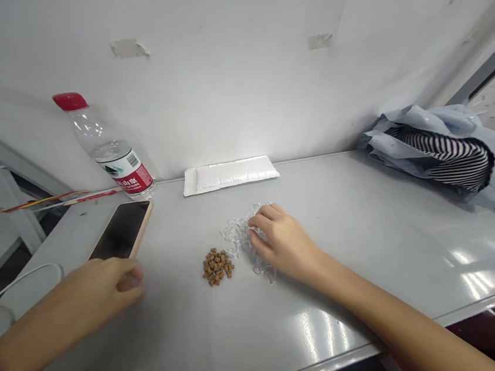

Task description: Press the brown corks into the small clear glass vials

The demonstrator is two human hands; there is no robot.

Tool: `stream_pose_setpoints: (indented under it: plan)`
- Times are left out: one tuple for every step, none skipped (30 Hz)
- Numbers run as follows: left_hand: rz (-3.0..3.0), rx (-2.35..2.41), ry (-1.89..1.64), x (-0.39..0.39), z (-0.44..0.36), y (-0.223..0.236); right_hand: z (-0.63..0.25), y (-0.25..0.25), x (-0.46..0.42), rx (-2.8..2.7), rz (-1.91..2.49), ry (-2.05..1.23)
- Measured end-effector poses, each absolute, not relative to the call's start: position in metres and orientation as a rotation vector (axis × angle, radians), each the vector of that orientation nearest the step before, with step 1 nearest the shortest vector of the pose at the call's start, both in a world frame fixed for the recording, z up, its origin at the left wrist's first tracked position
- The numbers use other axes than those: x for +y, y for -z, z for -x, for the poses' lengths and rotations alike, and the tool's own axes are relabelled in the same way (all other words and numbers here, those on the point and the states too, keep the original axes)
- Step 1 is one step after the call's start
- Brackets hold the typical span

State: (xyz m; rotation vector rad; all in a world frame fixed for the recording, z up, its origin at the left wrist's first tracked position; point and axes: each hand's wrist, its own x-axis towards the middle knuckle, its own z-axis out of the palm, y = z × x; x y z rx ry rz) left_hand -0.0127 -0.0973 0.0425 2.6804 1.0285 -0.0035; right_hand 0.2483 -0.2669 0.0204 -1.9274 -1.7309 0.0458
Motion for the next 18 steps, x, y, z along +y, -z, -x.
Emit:
stream_pose_setpoints:
  plan:
    - [-2.724,1.048,0.092,-0.103,0.006,-0.044,-0.248,-0.021,-0.267,-1.727,1.901,-0.056]
    - [-2.752,1.051,0.167,-0.109,0.000,-0.046,-0.247,-0.021,-0.267,-1.729,1.869,-0.063]
    - [-2.772,1.031,0.213,-0.115,-0.006,-0.047,-0.246,-0.021,-0.267,-1.737,1.829,-0.064]
    - [-2.791,0.986,0.216,-0.120,-0.012,-0.047,-0.245,-0.021,-0.267,-1.749,1.787,-0.059]
    - [-2.798,0.958,0.230,-0.124,-0.016,-0.046,-0.243,-0.022,-0.267,-1.761,1.744,-0.049]
    - [-2.798,0.931,0.224,-0.127,-0.020,-0.045,-0.241,-0.022,-0.268,-1.774,1.706,-0.041]
    - [-2.791,0.910,0.209,-0.129,-0.023,-0.044,-0.238,-0.022,-0.268,-1.783,1.673,-0.036]
    - [-2.779,0.894,0.187,-0.130,-0.025,-0.041,-0.236,-0.022,-0.269,-1.793,1.643,-0.038]
    - [-2.763,0.876,0.147,-0.130,-0.026,-0.039,-0.233,-0.022,-0.269,-1.806,1.616,-0.043]
    - [-2.741,0.849,0.093,-0.129,-0.027,-0.036,-0.231,-0.022,-0.270,-1.822,1.592,-0.051]
    - [-2.712,0.814,0.028,-0.128,-0.028,-0.034,-0.229,-0.022,-0.270,-1.842,1.568,-0.057]
    - [-2.673,0.776,-0.043,-0.128,-0.028,-0.032,-0.227,-0.022,-0.270,-1.865,1.545,-0.060]
    - [-2.619,0.740,-0.122,-0.127,-0.029,-0.031,-0.225,-0.022,-0.270,-1.889,1.526,-0.061]
    - [-2.548,0.714,-0.204,-0.127,-0.029,-0.031,-0.224,-0.021,-0.270,-1.912,1.510,-0.063]
    - [-2.463,0.701,-0.276,-0.128,-0.030,-0.031,-0.223,-0.021,-0.270,-1.928,1.496,-0.065]
    - [-2.371,0.702,-0.330,-0.130,-0.031,-0.032,-0.222,-0.021,-0.270,-1.934,1.488,-0.076]
    - [-2.280,0.713,-0.365,-0.132,-0.032,-0.033,-0.221,-0.021,-0.270,-1.928,1.483,-0.099]
    - [-2.191,0.721,-0.382,-0.135,-0.034,-0.034,-0.221,-0.020,-0.271,-1.912,1.485,-0.134]
